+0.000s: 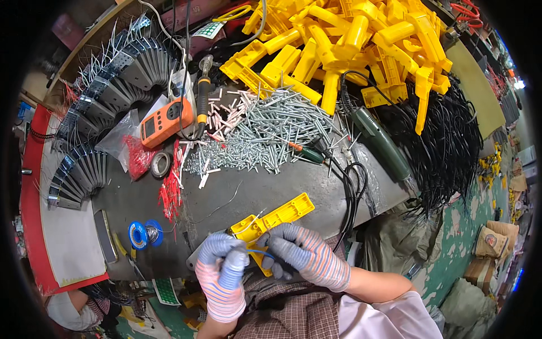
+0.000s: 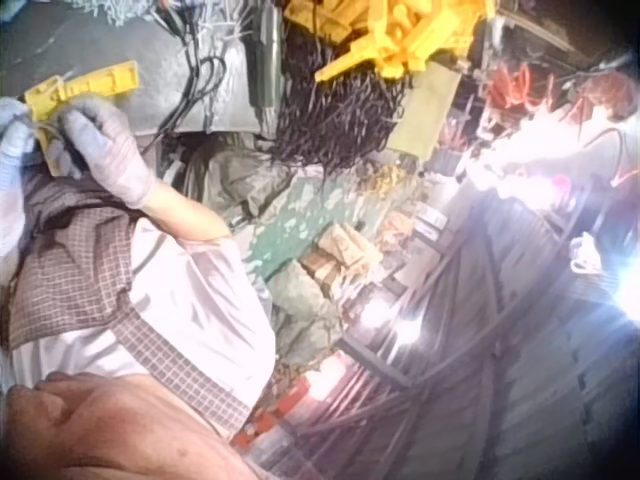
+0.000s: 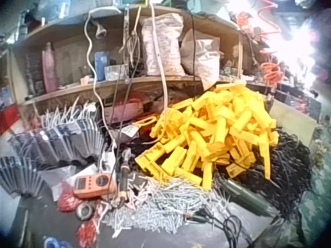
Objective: The person assembles yellow plastic parts with wires and screws, then solders the components together with a soldering iron at a workbench. A power tool and multimeter are also present.
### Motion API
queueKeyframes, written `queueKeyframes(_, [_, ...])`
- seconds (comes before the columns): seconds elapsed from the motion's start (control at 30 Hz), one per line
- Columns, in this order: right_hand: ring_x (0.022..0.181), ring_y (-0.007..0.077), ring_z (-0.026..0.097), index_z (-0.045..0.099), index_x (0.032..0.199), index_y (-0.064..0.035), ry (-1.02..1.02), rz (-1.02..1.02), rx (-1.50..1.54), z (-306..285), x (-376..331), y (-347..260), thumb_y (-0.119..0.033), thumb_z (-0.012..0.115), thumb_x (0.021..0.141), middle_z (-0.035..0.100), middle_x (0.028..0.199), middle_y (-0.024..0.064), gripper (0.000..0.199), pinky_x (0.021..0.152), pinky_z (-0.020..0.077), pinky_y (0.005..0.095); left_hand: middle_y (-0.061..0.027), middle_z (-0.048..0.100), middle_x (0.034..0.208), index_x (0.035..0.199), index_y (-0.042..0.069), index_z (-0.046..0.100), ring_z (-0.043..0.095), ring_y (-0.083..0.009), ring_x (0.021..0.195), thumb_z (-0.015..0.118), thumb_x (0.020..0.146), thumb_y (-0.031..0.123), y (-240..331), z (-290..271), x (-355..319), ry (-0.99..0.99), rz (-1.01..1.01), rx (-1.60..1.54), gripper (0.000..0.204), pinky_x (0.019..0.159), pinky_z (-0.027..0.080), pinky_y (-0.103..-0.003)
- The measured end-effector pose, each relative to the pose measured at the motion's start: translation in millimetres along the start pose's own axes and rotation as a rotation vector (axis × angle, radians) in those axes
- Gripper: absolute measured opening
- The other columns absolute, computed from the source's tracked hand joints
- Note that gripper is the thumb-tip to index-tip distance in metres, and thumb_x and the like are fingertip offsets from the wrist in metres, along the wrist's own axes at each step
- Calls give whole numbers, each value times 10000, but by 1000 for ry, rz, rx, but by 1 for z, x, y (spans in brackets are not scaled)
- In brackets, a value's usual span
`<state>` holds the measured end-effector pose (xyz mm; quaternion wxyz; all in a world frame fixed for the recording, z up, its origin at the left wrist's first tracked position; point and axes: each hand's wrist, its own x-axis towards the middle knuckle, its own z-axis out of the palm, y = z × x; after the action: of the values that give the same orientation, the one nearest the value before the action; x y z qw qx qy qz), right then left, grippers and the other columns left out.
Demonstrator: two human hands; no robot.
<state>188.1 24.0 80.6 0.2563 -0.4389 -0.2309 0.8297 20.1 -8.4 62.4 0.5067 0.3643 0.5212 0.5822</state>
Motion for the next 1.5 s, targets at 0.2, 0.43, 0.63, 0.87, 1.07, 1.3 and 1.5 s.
queueKeyframes(0.2, [685,104,555,556,1028,-53,83,-624,-579,-1,10,25,-163,643,912,632,822,19,183,651,475,268,-16,582,850,1027,72,591,543,-108,822,710,868,183,0,21,15,66,-297,-640,228,770,441,-253])
queueKeyframes(0.43, [544,29,416,518,1006,-69,11,-370,-140,-21,7,-4,-197,564,972,553,708,-15,139,501,355,188,-130,626,964,970,77,656,590,-328,901,667,806,108,-20,-31,131,-153,602,1274,167,798,464,-417])
queueKeyframes(0.63, [639,11,426,610,967,-78,114,-370,-92,-27,4,2,-198,643,926,519,745,-70,131,577,365,184,-113,628,889,891,100,658,591,-338,868,700,766,151,-28,-42,166,-220,564,1418,141,773,450,-445])
queueKeyframes(0.87, [679,13,453,626,946,-69,155,-340,-118,-20,3,-8,-209,675,900,555,776,-69,155,614,390,194,-110,623,865,843,91,646,591,-334,853,725,737,154,-26,-47,146,-209,679,1371,146,759,454,-447])
queueKeyframes(1.07, [654,25,453,652,909,-43,310,-437,-333,-18,13,0,-201,687,874,565,742,-49,165,588,400,211,-116,625,901,865,72,640,590,-335,847,719,743,120,-17,-43,148,-306,541,1433,153,759,471,-424])
queueKeyframes(1.3, [595,60,476,669,911,-38,287,-574,-485,-16,9,4,-157,702,836,576,688,-3,144,563,424,240,-147,644,928,988,25,536,635,-147,708,679,824,-6,-3,-27,41,-29,-3,75,220,612,539,-269])
queueKeyframes(1.5, [547,114,558,680,917,-58,191,-720,-740,-15,12,3,-117,716,791,629,687,29,144,528,455,270,-143,651,924,882,31,556,614,-126,662,728,786,8,-18,-30,22,-33,71,164,198,556,511,-236])
